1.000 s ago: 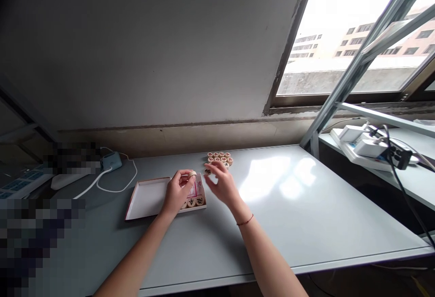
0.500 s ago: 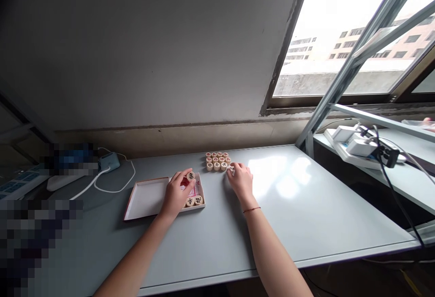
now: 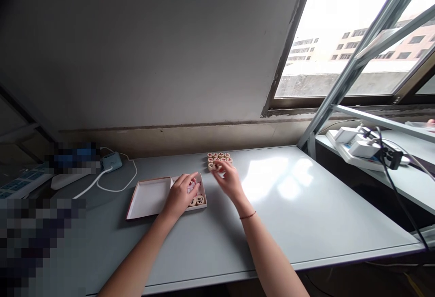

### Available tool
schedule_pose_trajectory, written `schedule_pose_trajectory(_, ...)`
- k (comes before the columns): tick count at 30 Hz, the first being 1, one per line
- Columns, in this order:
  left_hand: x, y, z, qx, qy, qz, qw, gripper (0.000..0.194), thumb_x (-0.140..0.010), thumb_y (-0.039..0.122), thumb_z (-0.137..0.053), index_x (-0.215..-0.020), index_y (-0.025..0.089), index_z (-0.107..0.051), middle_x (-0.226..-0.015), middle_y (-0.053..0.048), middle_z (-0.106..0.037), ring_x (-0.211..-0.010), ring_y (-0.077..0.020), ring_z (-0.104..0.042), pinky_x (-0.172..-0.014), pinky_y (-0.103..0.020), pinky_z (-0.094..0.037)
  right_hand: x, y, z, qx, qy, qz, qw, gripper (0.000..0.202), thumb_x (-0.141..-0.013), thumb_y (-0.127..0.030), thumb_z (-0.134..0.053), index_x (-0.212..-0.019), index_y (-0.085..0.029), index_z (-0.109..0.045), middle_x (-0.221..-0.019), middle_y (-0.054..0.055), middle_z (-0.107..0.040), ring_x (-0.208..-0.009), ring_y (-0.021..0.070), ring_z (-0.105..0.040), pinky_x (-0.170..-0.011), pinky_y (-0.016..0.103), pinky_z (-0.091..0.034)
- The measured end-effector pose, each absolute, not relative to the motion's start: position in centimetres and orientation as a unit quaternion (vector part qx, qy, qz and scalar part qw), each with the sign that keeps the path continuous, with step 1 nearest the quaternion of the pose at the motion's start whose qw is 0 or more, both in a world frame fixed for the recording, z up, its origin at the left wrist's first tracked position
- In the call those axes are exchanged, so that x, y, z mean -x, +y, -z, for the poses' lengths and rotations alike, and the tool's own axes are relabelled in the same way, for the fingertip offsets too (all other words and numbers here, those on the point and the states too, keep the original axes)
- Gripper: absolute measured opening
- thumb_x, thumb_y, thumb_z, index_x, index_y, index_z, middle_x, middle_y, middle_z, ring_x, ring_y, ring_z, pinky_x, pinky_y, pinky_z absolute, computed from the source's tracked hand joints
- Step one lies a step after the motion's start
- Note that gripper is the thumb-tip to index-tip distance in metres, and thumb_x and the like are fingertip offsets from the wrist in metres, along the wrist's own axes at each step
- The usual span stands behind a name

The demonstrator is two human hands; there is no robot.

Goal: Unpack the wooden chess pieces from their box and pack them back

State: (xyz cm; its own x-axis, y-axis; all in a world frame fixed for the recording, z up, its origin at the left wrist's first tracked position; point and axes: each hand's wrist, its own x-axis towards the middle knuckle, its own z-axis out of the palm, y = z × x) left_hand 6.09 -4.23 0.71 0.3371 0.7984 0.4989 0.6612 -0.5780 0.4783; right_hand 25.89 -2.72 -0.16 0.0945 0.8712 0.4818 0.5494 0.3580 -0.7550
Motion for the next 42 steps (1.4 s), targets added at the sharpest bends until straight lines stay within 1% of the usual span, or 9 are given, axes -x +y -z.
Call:
schedule_pose_trajectory(2,-6.0,-4.3,-0.8,-0.811,0.453,-0.355,0.101,0.028,-0.088,0.017,-0.054,-0.115,0.021,-0.060,-0.094,-0.004,-0.066,-0.089,-0.0187,-0.063,-0.082,-0.033,-0.052,-28.4,-2.0,1.0,0.624,-0.598,-0.105,0.492,0.031,-0.078,-0.035,-0.056,-0.104,-0.019,-0.063,-0.102,0.010,-0.064,-0.071,0.0170,-0.059,-0.066,0.033,-0.049)
schedule_pose_trajectory(5,-5.8,-4.3,-0.8,-0.809,0.456,-0.354,0.110,0.027,-0.088,0.016,-0.051,-0.112,0.022,-0.061,-0.094,-0.003,-0.066,-0.089,-0.0181,-0.064,-0.081,-0.032,-0.052,-30.8,-1.4,2.1,0.702,-0.546,-0.087,0.449,0.032,-0.075,-0.034,-0.056,-0.103,-0.020,-0.060,-0.094,0.007,-0.064,-0.069,0.0170,-0.058,-0.067,0.033,-0.047)
schedule_pose_trajectory(9,-5.8,-4.3,-0.6,-0.808,0.449,-0.363,0.119,0.025,-0.088,0.015,-0.050,-0.109,0.023,-0.062,-0.101,-0.003,-0.068,-0.093,-0.0183,-0.065,-0.084,-0.032,-0.052,-31.4,-1.1,3.2,0.710,-0.568,-0.086,0.407,0.017,-0.076,-0.034,-0.054,-0.088,-0.023,-0.058,-0.089,0.004,-0.064,-0.070,0.0165,-0.056,-0.065,0.029,-0.043)
schedule_pose_trajectory(12,-5.9,-4.3,-0.5,-0.809,0.447,-0.364,0.118,0.024,-0.088,0.016,-0.050,-0.107,0.023,-0.063,-0.102,-0.003,-0.069,-0.097,-0.0193,-0.064,-0.086,-0.033,-0.051,-31.2,-1.0,3.6,0.713,-0.583,-0.076,0.381,0.014,-0.077,-0.034,-0.053,-0.083,-0.023,-0.059,-0.086,0.003,-0.062,-0.066,0.0159,-0.054,-0.064,0.029,-0.042)
schedule_pose_trajectory(16,-5.9,-4.3,-0.6,-0.810,0.448,-0.360,0.118,0.023,-0.088,0.015,-0.050,-0.105,0.023,-0.063,-0.102,-0.003,-0.069,-0.096,-0.0189,-0.065,-0.085,-0.032,-0.052,-31.2,-0.9,3.7,0.719,-0.576,-0.070,0.383,0.016,-0.077,-0.034,-0.053,-0.086,-0.023,-0.060,-0.086,0.003,-0.061,-0.064,0.0148,-0.054,-0.064,0.028,-0.042)
schedule_pose_trajectory(21,-5.9,-4.3,-0.6,-0.810,0.448,-0.357,0.122,0.022,-0.088,0.014,-0.049,-0.101,0.022,-0.065,-0.098,-0.003,-0.070,-0.092,-0.0179,-0.065,-0.082,-0.031,-0.052,-31.0,-0.9,3.5,0.722,-0.579,-0.068,0.374,0.018,-0.077,-0.033,-0.053,-0.090,-0.023,-0.061,-0.087,0.003,-0.063,-0.066,0.0152,-0.054,-0.063,0.027,-0.040)
schedule_pose_trajectory(30,-5.8,-4.3,-0.8,-0.807,0.458,-0.351,0.124,0.023,-0.088,0.015,-0.048,-0.100,0.023,-0.066,-0.098,-0.003,-0.071,-0.092,-0.0179,-0.065,-0.082,-0.031,-0.052,-31.1,-0.7,3.8,0.716,-0.586,-0.056,0.374,0.017,-0.079,-0.035,-0.051,-0.088,-0.023,-0.059,-0.088,0.004,-0.066,-0.067,0.0166,-0.054,-0.061,0.027,-0.038)
schedule_pose_trajectory(37,-5.8,-4.3,-0.8,-0.808,0.463,-0.343,0.126,0.023,-0.088,0.015,-0.049,-0.100,0.023,-0.067,-0.097,-0.003,-0.071,-0.091,-0.0184,-0.065,-0.082,-0.031,-0.052,-31.2,-0.8,3.7,0.716,-0.580,-0.062,0.383,0.018,-0.079,-0.037,-0.049,-0.085,-0.023,-0.058,-0.087,0.004,-0.065,-0.065,0.0160,-0.054,-0.062,0.028,-0.039)
schedule_pose_trajectory(42,-5.7,-4.3,-0.8,-0.809,0.465,-0.336,0.126,0.022,-0.088,0.015,-0.049,-0.099,0.024,-0.067,-0.096,-0.002,-0.071,-0.090,-0.0179,-0.065,-0.081,-0.030,-0.052,-31.1,-0.9,3.8,0.717,-0.578,-0.061,0.385,0.016,-0.077,-0.033,-0.049,-0.086,-0.023,-0.059,-0.087,0.003,-0.064,-0.066,0.0154,-0.054,-0.062,0.027,-0.039)
